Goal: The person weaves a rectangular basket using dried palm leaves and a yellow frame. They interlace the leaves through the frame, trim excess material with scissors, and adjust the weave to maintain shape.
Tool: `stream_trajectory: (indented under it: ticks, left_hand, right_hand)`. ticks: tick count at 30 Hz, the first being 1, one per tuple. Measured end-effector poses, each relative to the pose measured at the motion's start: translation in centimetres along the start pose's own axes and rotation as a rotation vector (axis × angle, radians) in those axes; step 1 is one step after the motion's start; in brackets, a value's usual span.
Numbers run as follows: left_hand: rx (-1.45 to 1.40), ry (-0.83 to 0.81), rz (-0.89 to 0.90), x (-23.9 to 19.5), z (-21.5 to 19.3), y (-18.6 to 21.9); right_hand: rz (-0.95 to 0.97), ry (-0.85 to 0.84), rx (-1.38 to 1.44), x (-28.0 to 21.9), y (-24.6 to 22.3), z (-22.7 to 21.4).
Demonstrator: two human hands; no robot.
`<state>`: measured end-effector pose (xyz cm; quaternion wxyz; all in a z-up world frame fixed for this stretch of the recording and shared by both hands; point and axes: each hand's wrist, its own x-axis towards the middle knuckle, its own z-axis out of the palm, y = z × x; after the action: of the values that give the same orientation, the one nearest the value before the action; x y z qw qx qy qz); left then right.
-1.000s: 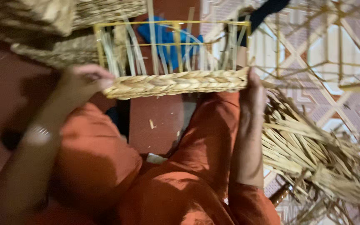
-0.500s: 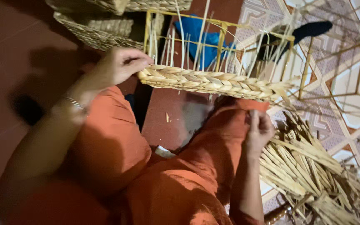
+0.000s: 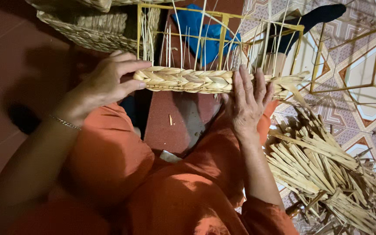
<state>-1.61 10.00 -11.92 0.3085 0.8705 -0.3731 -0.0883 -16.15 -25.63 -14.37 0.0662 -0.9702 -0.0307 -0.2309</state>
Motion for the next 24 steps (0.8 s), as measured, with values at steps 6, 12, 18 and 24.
stream_trajectory:
  ticks: [6, 12, 18, 24]
  left_hand:
    - [0.162, 0.171, 0.138, -0.4, 0.6, 0.9]
    - [-0.010, 0.272, 0.034, -1.4, 2.3, 1.2]
    - [0.015, 0.387, 0.177, -1.7, 4.1, 1.2]
    - [0.173, 0.350, 0.160, -2.5, 4.4, 1.2]
  right_hand:
    - [-0.023, 0.013, -0.004, 0.2, 0.3, 0.0]
    - [-0.147, 0.086, 0.040, 0.6, -2.5, -0.5]
    - [-0.274, -0.001, 0.041, 1.9, -5.8, 0.0]
    - [-0.284, 0.008, 0.074, 2.7, -7.5, 1.3]
